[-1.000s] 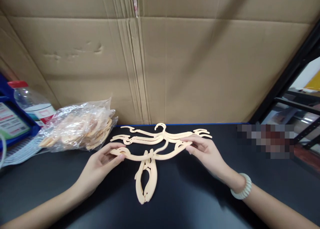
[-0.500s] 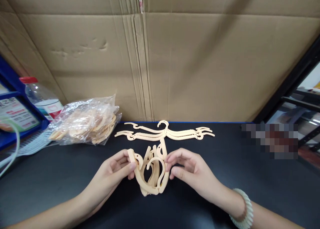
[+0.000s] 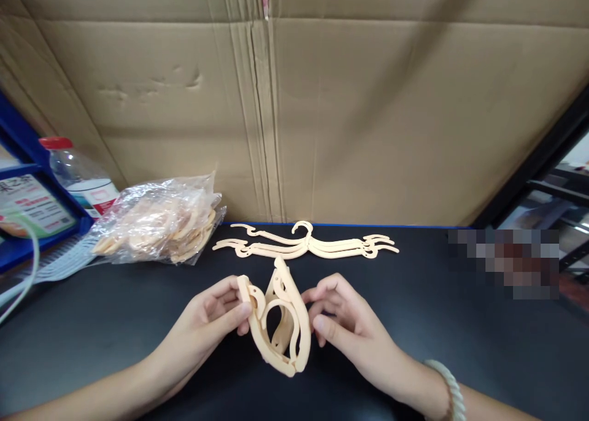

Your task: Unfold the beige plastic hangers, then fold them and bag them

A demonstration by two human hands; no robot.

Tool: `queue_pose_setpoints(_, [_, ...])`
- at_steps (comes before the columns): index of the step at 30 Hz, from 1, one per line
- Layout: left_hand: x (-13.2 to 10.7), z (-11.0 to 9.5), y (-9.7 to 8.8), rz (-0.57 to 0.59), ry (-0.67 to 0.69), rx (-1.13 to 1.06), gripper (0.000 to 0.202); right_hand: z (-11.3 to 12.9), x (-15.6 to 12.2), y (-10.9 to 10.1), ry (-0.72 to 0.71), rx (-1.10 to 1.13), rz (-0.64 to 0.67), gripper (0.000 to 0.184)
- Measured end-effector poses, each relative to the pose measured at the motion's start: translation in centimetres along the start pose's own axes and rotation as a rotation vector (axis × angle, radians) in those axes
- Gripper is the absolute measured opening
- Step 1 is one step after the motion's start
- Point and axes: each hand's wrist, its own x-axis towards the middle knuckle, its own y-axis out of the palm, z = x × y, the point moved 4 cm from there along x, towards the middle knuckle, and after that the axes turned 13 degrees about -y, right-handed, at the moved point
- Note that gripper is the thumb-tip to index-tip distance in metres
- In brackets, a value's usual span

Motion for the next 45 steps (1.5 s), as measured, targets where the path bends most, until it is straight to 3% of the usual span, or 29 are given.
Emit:
queue_pose_setpoints(3, [0.1,0.1,-0.2,-0.022,0.005,0.001,0.017,0.7,0.0,0.5,0.005,-0.093,0.126,0.014])
queue_pose_setpoints(8, [0.1,0.0,-0.4,-0.062,0.020,-0.022,0.020,1.2,-0.1,1.1,0.012,-0.113,0.240,0.029])
queue_pose_setpoints(15, [-0.5,-0.2,0.0,-0.017,0.100,0.032,0.032,0.9,-0.3,0.8,0.022,-0.179,0.201,0.041])
queue_pose_setpoints(20, [-1.3,-0.4,0.5,0.061,0.208,0.205,0.055,1.0,-0.5,0.5,-0.002,-0.272,0.155,0.045])
queue_pose_setpoints(24, [-2.1,-0.1,0.7,0.110,0.241,0.354,0.062,1.0,-0.5,0.4,-0.001,-0.301,0.138,0.048])
queue_pose_setpoints(29, [-2.5,0.6,0.8,0.166,0.210,0.447,0.064,1.0,-0.8,0.5,-0.007,-0.288,0.205,0.051])
queue_pose_setpoints(35, [-2.2,0.4,1.0,0.200,0.188,0.323,0.062,1.4,-0.7,0.8,-0.031,-0.242,0.248,0.051])
queue_pose_setpoints(40, [-2.3,0.6,1.1,0.225,0.196,0.333,0.074,1.6,-0.7,1.3,-0.027,-0.122,0.254,0.051])
queue_pose_setpoints(45, [-2.5,0.9,1.1,0.241,0.228,0.437,0.064,1.5,-1.0,1.3,-0.035,-0.122,0.275,0.057])
